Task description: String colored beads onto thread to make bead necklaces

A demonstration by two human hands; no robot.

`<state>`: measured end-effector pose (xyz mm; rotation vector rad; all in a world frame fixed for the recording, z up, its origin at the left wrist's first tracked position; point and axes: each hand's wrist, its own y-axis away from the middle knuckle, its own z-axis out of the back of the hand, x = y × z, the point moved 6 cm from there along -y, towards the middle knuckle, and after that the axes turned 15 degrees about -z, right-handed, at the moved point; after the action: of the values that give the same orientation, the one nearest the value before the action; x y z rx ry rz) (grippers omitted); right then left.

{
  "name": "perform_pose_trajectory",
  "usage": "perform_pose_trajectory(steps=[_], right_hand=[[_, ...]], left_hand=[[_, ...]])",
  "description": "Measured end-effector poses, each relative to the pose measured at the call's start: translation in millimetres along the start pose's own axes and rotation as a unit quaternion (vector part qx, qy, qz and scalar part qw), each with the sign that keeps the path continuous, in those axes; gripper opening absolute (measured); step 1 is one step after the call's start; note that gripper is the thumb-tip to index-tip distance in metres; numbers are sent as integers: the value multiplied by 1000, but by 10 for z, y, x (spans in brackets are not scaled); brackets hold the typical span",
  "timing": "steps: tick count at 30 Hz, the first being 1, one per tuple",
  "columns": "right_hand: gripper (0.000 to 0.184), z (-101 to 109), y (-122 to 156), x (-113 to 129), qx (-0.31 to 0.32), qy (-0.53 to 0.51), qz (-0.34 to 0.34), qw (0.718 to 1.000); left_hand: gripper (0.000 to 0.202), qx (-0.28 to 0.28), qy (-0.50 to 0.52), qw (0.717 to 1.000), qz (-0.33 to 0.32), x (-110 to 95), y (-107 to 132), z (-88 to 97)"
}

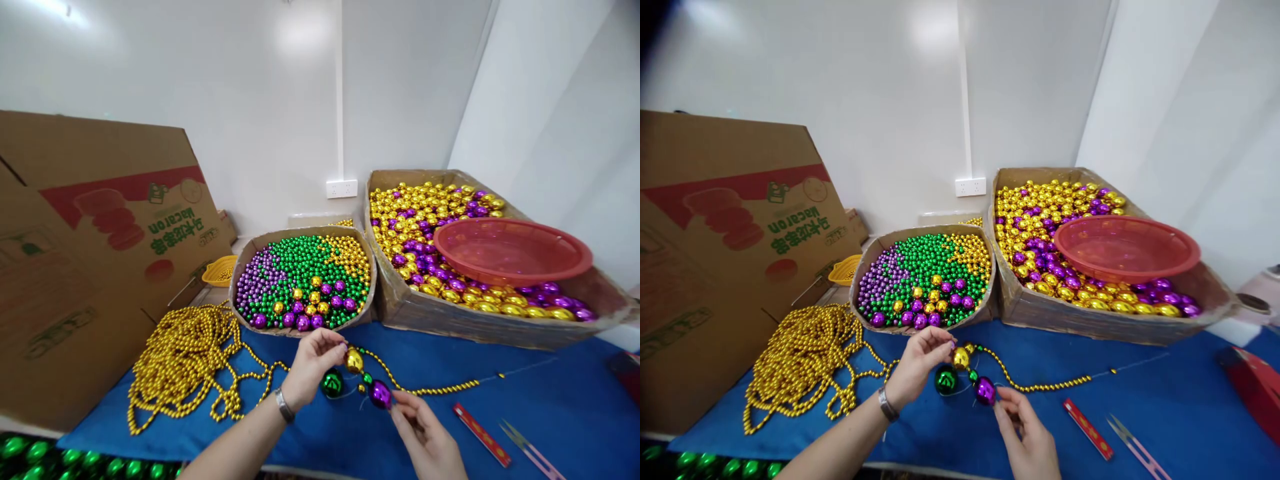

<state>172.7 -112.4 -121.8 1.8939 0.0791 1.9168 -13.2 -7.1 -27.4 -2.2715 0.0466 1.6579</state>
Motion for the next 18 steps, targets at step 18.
perform_pose_trajectory(steps=[18], right_hand=[[34,-148,215,941,32,254,246,935]], left_hand=[[7,177,-153,949,-210,-843,73,-603]])
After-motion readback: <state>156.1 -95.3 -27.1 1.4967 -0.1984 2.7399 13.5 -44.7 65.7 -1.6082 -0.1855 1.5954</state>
